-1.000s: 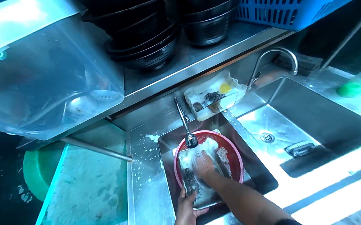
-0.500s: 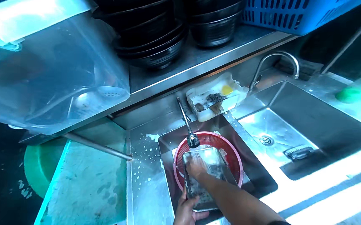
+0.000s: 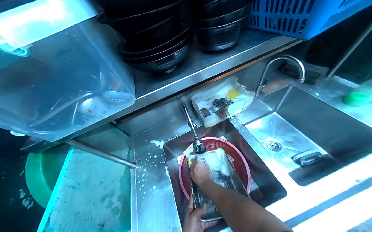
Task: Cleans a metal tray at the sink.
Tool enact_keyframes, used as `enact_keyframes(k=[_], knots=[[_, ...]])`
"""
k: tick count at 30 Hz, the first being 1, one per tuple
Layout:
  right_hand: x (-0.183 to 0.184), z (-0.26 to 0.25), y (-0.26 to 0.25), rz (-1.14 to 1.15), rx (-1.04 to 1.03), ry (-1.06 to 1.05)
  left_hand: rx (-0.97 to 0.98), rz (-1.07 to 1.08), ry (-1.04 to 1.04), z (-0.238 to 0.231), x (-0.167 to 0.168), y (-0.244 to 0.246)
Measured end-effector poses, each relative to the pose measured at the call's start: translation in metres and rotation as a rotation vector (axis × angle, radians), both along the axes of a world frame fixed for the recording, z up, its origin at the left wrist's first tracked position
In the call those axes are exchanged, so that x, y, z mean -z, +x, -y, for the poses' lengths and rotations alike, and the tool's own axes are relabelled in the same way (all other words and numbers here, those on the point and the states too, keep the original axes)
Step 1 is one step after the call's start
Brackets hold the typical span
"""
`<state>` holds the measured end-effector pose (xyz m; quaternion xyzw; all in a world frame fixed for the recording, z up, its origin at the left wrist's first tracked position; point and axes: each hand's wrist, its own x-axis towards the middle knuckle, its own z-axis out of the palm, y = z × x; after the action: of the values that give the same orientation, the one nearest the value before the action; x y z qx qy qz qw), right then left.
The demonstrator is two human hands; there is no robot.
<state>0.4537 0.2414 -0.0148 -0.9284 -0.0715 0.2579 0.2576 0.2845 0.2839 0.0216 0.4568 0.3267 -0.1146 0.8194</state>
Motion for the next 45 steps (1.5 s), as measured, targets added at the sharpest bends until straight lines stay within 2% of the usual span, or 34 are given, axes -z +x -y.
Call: enact_keyframes(k=[3,7,10,12,14,20,23,26,29,30,32,36,38,40,43,45], knots=[[-0.004,0.007,0.005,-0.168,-0.165,-0.049,0.006,0.031,0.014,-0.001,0.005,-0.009],[0.006,0.022,0.015,-0.124,-0.324,-0.007,0.057,0.083,0.095,-0.003,0.020,-0.017],[0.005,0.022,0.015,0.009,-0.215,-0.010,0.054,0.082,0.082,-0.002,0.016,-0.013],[-0.001,0.015,0.010,0.000,-0.176,0.008,0.050,0.087,0.074,-0.003,0.013,-0.008],[0.001,0.016,0.006,-0.058,-0.207,0.059,0.033,0.084,0.070,-0.005,0.013,-0.007],[0.033,0.037,-0.022,-0.146,-0.436,0.416,-0.031,0.041,0.077,-0.016,0.035,0.008],[0.040,0.050,-0.032,-0.224,-0.560,0.462,-0.092,-0.026,0.150,-0.010,0.046,0.016],[0.040,0.065,-0.038,-0.280,-0.660,0.359,-0.133,-0.071,0.221,-0.002,0.054,0.023],[0.047,0.094,-0.025,-0.264,-0.725,0.103,-0.180,-0.080,0.253,0.006,0.060,0.023],[0.044,0.107,-0.016,-0.247,-0.695,0.046,-0.198,-0.102,0.244,0.006,0.058,0.022],[0.024,0.129,0.013,-0.126,-0.481,0.106,-0.236,-0.152,0.187,0.003,0.051,0.024],[-0.070,0.151,0.092,0.297,-0.061,0.397,-0.257,-0.194,-0.004,0.005,0.045,0.015],[-0.101,0.151,0.142,0.589,0.033,0.479,-0.294,-0.165,-0.082,0.014,0.042,0.010],[-0.120,0.150,0.177,0.708,0.026,0.464,-0.316,-0.137,-0.110,0.025,0.041,0.008],[-0.096,0.127,0.159,0.696,-0.033,0.343,-0.321,-0.098,-0.094,0.039,0.035,0.007],[-0.055,0.103,0.111,0.354,-0.229,0.160,-0.335,-0.102,-0.074,0.046,0.033,0.009]])
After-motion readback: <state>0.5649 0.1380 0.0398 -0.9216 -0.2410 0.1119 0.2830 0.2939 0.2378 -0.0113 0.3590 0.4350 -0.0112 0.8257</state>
